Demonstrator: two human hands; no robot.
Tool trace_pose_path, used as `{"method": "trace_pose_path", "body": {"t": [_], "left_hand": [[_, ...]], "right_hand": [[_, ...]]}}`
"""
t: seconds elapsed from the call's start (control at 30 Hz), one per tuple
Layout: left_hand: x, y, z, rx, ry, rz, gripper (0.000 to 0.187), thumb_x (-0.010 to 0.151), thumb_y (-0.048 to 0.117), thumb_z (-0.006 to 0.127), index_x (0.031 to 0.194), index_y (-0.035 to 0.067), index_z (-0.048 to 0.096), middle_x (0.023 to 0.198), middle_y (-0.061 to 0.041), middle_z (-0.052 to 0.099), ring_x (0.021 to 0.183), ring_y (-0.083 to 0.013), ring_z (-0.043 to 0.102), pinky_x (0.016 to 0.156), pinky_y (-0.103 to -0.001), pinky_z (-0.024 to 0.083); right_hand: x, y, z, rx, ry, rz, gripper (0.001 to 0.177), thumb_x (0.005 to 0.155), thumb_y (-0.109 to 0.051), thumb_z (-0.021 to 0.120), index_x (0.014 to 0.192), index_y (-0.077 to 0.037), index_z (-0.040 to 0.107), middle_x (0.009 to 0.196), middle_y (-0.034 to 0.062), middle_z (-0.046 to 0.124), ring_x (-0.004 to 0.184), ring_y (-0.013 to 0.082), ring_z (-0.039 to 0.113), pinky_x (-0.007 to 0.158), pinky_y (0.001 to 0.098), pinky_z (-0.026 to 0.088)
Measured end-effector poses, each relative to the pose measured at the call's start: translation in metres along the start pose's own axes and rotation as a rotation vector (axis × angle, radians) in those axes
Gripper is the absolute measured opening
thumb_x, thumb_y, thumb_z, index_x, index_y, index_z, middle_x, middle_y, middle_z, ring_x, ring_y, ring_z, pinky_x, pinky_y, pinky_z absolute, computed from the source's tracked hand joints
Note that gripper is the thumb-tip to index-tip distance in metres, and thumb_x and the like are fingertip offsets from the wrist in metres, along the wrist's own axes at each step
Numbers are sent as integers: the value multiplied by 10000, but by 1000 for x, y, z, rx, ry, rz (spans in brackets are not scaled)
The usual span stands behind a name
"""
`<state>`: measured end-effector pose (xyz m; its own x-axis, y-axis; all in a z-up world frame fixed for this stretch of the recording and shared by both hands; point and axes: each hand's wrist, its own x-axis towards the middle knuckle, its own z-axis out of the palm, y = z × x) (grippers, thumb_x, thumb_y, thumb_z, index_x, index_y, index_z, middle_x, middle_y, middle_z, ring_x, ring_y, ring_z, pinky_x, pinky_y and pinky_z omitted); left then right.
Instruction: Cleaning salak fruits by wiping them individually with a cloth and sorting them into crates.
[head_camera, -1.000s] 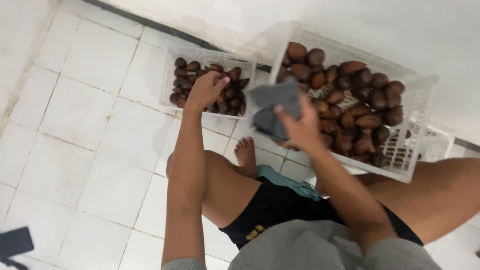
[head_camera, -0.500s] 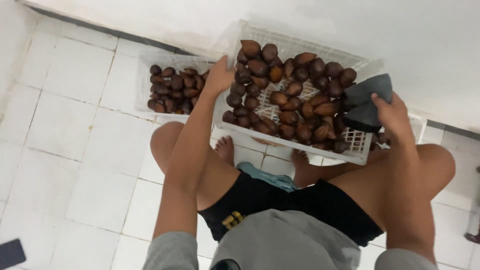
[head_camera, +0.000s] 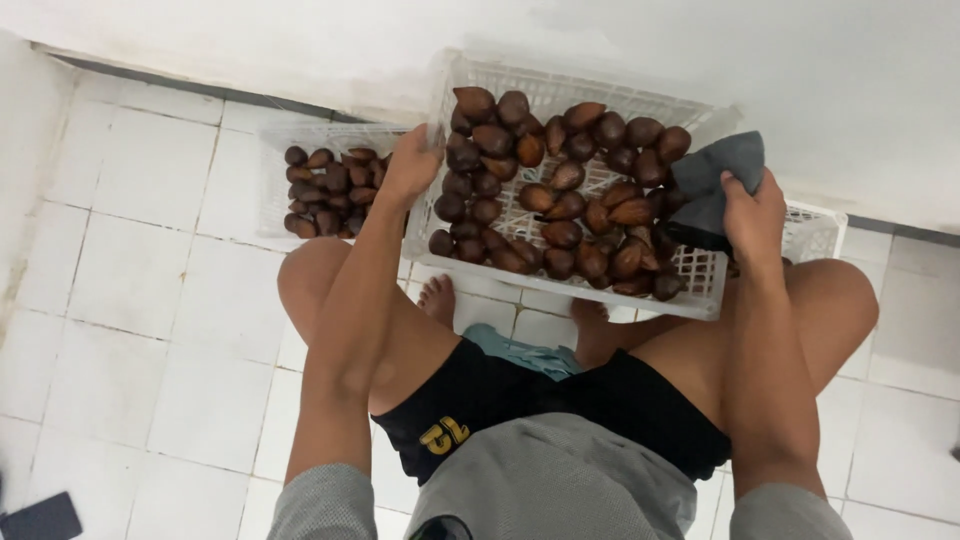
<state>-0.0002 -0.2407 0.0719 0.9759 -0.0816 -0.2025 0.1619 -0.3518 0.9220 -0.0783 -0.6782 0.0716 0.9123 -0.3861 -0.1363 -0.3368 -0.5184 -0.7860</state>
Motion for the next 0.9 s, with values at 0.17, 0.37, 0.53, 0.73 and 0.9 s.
{"method": "trace_pose_path", "body": {"t": [0.17,0.37,0.53,0.73,0.9], "left_hand": [[-2,17,1,-41,-17,-38,231,892,112,566,1078,30,675,963,-88,652,908,-214,584,888,-415,507],[19,-26,-5,-67,3,-42,230,936,119,567,1116,77,703,1032,-53,688,963,-185,595,939,-404,511],[18,-13,-14,-22,-41,-77,293,961,142,475,1158,90,686,1162,-78,705,1058,-248,644,907,-422,531],[36,-23,-18,-37,-55,-121,194,963,117,451,1055,119,621,1044,-51,657,921,-223,583,800,-392,465],[55,-28,-21,-10,-58,-115,384,944,114,446,1268,76,649,1252,-97,699,1070,-273,661,866,-436,523]], "right_hand": [[3,6,1,61,-2,-25,429,1121,-250,569,1470,-2,544,1379,333,542,1291,535,488,1014,671,413],[9,8,14,59,38,-56,390,1085,-268,627,1395,-31,612,1292,304,598,1246,492,543,975,600,440],[31,14,21,53,51,5,374,1035,-292,624,1325,-57,635,1209,200,645,1128,375,595,889,484,476],[35,-8,27,235,66,117,308,998,-276,586,1256,-126,661,1146,27,685,1048,178,645,860,315,538],[40,1,30,225,53,110,367,1017,-294,568,1327,-109,635,1183,60,671,1057,217,636,841,351,522]]}}
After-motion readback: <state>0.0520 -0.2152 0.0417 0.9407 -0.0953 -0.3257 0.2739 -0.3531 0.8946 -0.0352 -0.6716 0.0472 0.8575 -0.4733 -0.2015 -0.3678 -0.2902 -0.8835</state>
